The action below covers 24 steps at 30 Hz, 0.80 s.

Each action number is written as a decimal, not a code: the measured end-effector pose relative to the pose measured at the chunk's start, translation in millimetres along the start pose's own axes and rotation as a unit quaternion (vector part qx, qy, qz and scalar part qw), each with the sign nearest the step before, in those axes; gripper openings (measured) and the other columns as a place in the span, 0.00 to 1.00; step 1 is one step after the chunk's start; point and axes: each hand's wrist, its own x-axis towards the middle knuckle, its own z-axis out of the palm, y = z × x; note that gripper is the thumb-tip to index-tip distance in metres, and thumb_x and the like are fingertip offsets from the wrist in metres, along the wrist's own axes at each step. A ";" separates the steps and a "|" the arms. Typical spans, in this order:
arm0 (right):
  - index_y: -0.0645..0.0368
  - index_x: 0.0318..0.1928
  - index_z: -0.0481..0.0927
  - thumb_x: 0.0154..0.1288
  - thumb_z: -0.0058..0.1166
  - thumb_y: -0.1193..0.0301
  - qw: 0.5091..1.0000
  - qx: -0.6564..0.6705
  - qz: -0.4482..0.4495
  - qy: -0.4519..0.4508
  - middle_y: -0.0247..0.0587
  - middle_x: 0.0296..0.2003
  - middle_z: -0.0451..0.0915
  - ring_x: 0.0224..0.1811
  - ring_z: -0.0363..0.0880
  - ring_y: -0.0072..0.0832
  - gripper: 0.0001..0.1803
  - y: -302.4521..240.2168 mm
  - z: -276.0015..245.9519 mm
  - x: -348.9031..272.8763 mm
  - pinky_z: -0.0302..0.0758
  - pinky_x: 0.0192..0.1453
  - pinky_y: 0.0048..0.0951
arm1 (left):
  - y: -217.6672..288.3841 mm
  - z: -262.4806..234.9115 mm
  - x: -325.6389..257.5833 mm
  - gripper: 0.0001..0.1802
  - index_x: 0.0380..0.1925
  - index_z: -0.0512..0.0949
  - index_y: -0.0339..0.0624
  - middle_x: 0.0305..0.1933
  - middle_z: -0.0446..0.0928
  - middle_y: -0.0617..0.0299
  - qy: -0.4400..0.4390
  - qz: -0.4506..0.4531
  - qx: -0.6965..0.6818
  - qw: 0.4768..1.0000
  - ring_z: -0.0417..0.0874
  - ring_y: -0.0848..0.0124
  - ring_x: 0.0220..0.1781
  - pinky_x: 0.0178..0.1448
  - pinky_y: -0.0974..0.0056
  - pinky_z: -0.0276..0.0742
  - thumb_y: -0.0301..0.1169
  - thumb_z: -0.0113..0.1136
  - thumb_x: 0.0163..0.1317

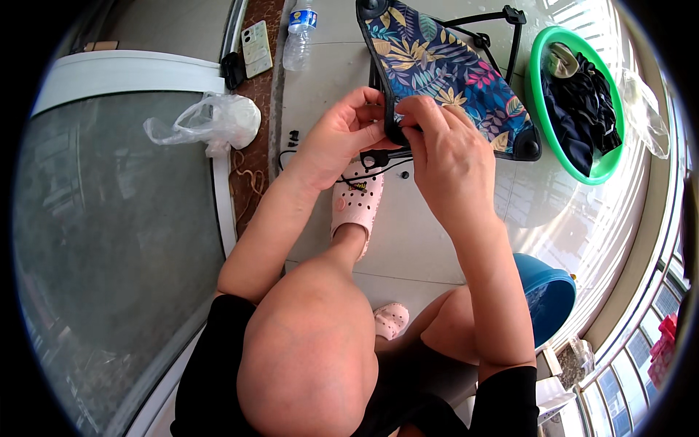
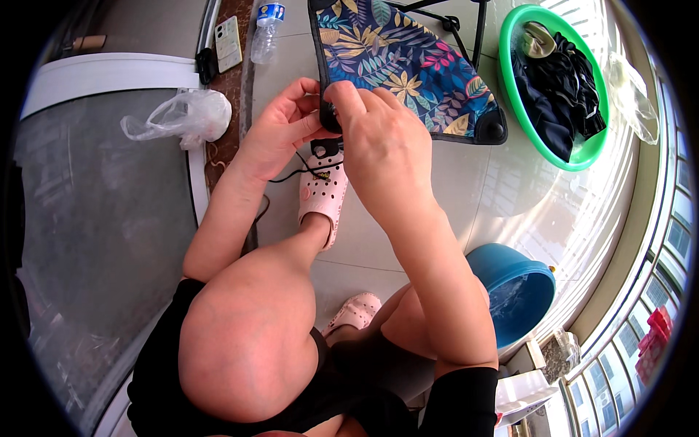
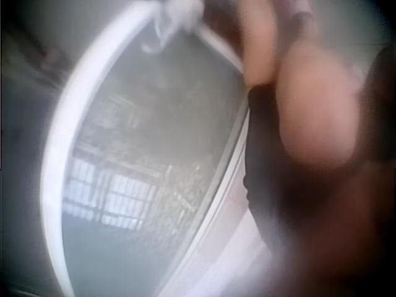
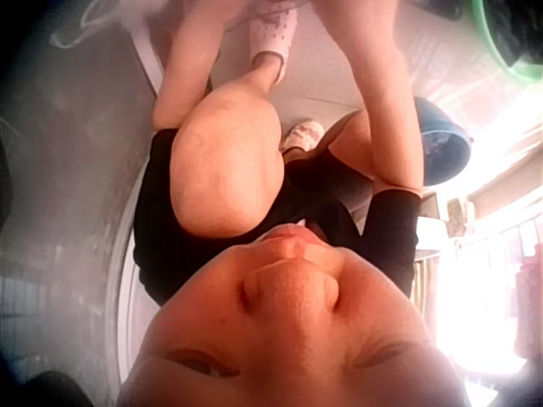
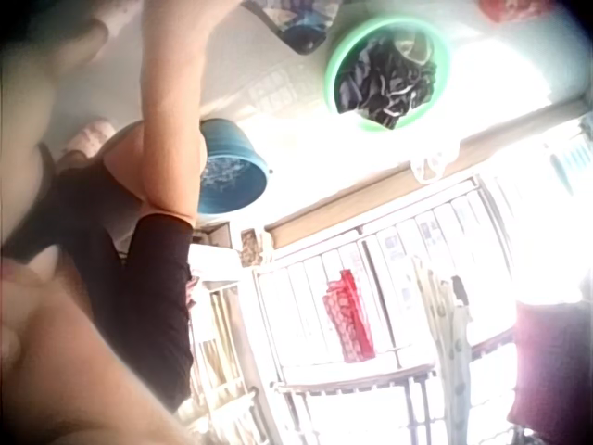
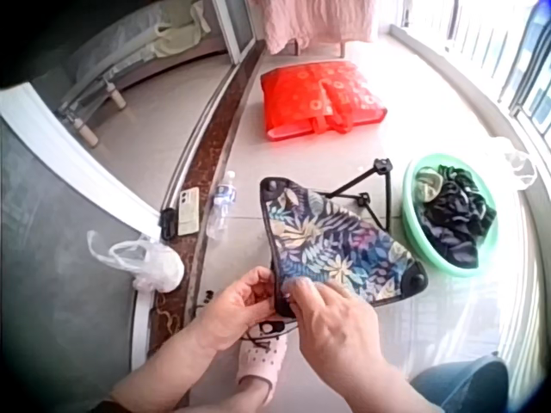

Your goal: The person sits on a tiled balcony floor and assembles a small, foldable stool. They thread black elastic cords through the metal frame joints and secure them with plastic toggles. The person then attaches a floral-patterned fabric seat to the frame using a brown cord, threading it through the corners and tying it off.

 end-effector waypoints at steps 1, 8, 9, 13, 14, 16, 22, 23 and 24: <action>0.56 0.44 0.78 0.61 0.59 0.77 1.000 0.008 0.005 -0.010 0.38 0.33 0.81 0.37 0.82 0.38 0.11 0.3 2.3 -1.7 0.77 0.41 0.35 | -1.0 -2.4 -0.5 0.16 0.54 0.70 0.40 0.52 0.78 0.60 0.000 -0.002 0.000 1.000 0.81 0.71 0.54 0.59 0.61 0.81 0.28 0.60 0.68; 0.53 0.48 0.78 0.53 0.66 0.76 0.999 0.029 -0.005 -0.021 0.37 0.46 0.76 0.43 0.80 0.37 0.20 1.7 7.6 -16.3 0.78 0.42 0.35 | -0.7 2.8 -20.1 0.16 0.52 0.72 0.38 0.47 0.78 0.60 0.073 -0.029 0.055 0.995 0.81 0.73 0.48 0.52 0.66 0.82 0.19 0.59 0.65; 0.53 0.47 0.78 0.54 0.66 0.75 0.999 0.028 -0.008 -0.036 0.36 0.47 0.76 0.43 0.80 0.37 0.19 4.6 9.1 -19.0 0.78 0.43 0.36 | -2.0 3.7 -24.7 0.17 0.53 0.72 0.38 0.46 0.77 0.61 0.081 -0.030 0.073 0.994 0.81 0.74 0.47 0.49 0.67 0.82 0.19 0.59 0.65; 0.52 0.46 0.80 0.55 0.67 0.73 0.996 0.036 -0.028 -0.077 0.34 0.47 0.77 0.45 0.79 0.37 0.16 22.4 19.6 -27.0 0.77 0.45 0.37 | -10.5 1.1 -45.5 0.18 0.52 0.72 0.39 0.41 0.73 0.66 0.125 -0.056 0.140 0.981 0.78 0.78 0.43 0.36 0.70 0.78 0.20 0.60 0.63; 0.51 0.45 0.80 0.55 0.67 0.72 0.995 0.040 -0.035 -0.082 0.34 0.47 0.77 0.46 0.79 0.37 0.16 25.1 21.1 -26.4 0.77 0.46 0.37 | -13.5 0.7 -49.6 0.18 0.52 0.72 0.40 0.39 0.72 0.67 0.138 -0.069 0.155 0.976 0.77 0.79 0.42 0.33 0.71 0.77 0.21 0.60 0.62; 0.51 0.44 0.80 0.53 0.68 0.72 0.995 0.031 -0.056 -0.078 0.34 0.46 0.76 0.47 0.78 0.37 0.17 24.5 23.7 -25.0 0.75 0.49 0.37 | -19.3 0.9 -57.2 0.19 0.52 0.70 0.41 0.40 0.70 0.68 0.153 -0.093 0.143 0.973 0.76 0.79 0.43 0.36 0.73 0.72 0.20 0.61 0.60; 0.50 0.43 0.79 0.51 0.69 0.69 0.998 0.001 -0.038 -0.049 0.35 0.41 0.74 0.45 0.76 0.35 0.18 17.2 44.2 -27.0 0.72 0.49 0.36 | -30.9 1.1 -60.7 0.18 0.51 0.69 0.40 0.43 0.69 0.65 0.229 -0.102 0.106 0.962 0.80 0.75 0.47 0.57 0.67 0.77 0.19 0.61 0.62; 0.49 0.44 0.79 0.50 0.69 0.68 0.999 -0.013 -0.032 -0.038 0.35 0.40 0.74 0.44 0.76 0.35 0.18 15.8 48.9 -27.6 0.71 0.49 0.36 | -33.5 -0.7 -61.0 0.17 0.51 0.69 0.39 0.43 0.70 0.64 0.222 -0.102 0.094 0.965 0.81 0.73 0.47 0.56 0.66 0.78 0.20 0.61 0.64; 0.49 0.44 0.79 0.50 0.69 0.68 0.999 -0.021 -0.030 -0.036 0.34 0.40 0.74 0.44 0.76 0.34 0.19 14.7 52.8 -27.7 0.71 0.48 0.36 | -36.2 -2.9 -60.6 0.16 0.51 0.69 0.39 0.43 0.71 0.63 0.215 -0.101 0.082 0.968 0.82 0.72 0.47 0.56 0.65 0.78 0.22 0.61 0.65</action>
